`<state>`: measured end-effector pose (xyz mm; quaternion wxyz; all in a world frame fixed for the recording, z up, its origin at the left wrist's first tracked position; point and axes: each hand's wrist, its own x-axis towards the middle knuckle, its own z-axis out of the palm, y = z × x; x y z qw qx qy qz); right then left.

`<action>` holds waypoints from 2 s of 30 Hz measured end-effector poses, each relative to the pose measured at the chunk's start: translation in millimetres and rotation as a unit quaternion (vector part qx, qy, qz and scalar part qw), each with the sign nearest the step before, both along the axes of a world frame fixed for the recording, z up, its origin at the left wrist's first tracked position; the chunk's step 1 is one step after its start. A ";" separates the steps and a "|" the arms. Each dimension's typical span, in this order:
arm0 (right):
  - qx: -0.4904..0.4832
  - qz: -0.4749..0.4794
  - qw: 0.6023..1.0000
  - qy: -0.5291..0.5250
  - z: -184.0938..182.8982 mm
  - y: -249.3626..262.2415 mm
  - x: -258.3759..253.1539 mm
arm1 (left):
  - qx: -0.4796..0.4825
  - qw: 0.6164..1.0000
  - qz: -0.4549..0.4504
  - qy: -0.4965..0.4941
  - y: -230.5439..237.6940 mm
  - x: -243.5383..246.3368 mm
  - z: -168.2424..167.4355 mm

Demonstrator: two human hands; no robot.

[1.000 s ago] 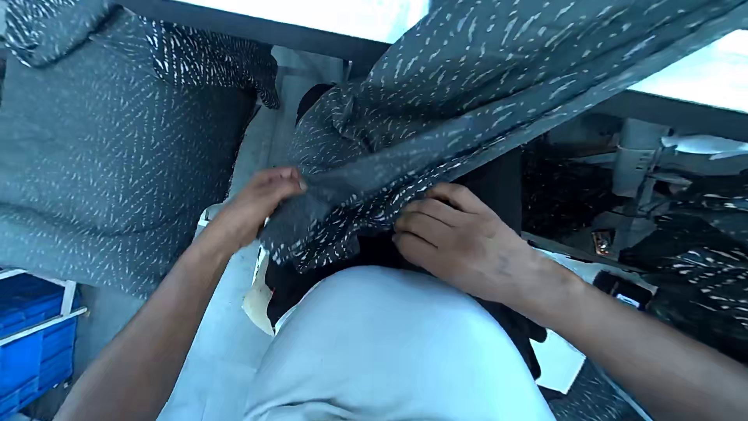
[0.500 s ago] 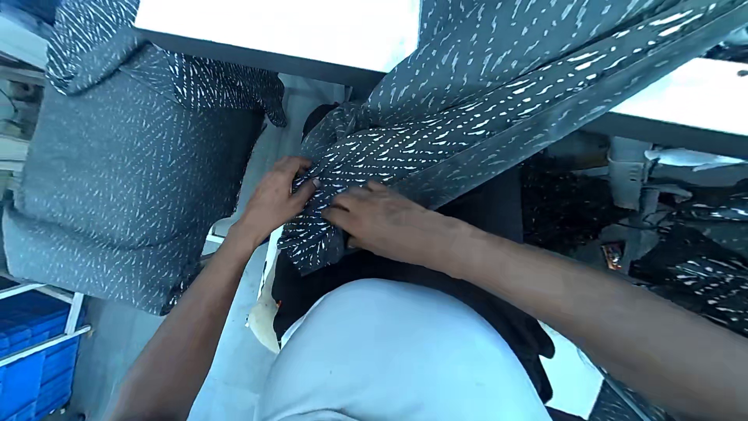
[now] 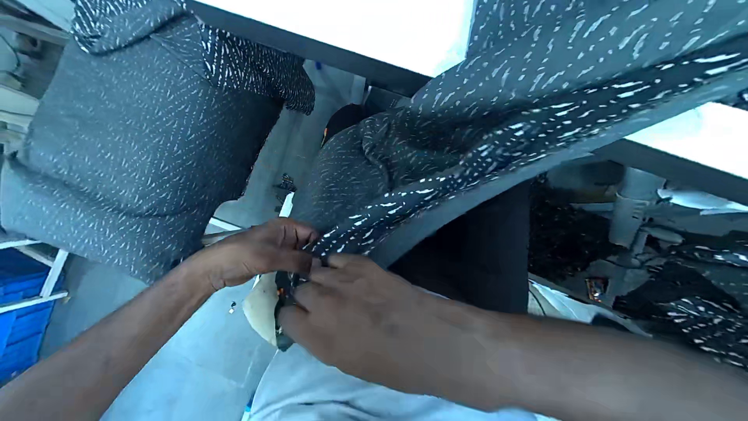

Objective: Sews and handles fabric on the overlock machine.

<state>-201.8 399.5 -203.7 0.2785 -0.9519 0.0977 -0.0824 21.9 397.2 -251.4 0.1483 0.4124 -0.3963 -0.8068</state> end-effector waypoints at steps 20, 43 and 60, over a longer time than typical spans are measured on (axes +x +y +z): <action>0.228 -0.145 0.959 -0.092 72.6 -87.7 54.7 | -0.362 0.781 0.503 0.075 12.3 7.2 27.8; 0.141 -0.152 0.973 -0.103 100.6 -103.1 108.6 | -0.426 0.716 0.546 0.086 23.5 13.1 41.9; -0.076 -0.235 0.969 -0.026 105.2 -133.7 -14.4 | -0.377 0.731 0.562 0.081 0.1 21.8 51.3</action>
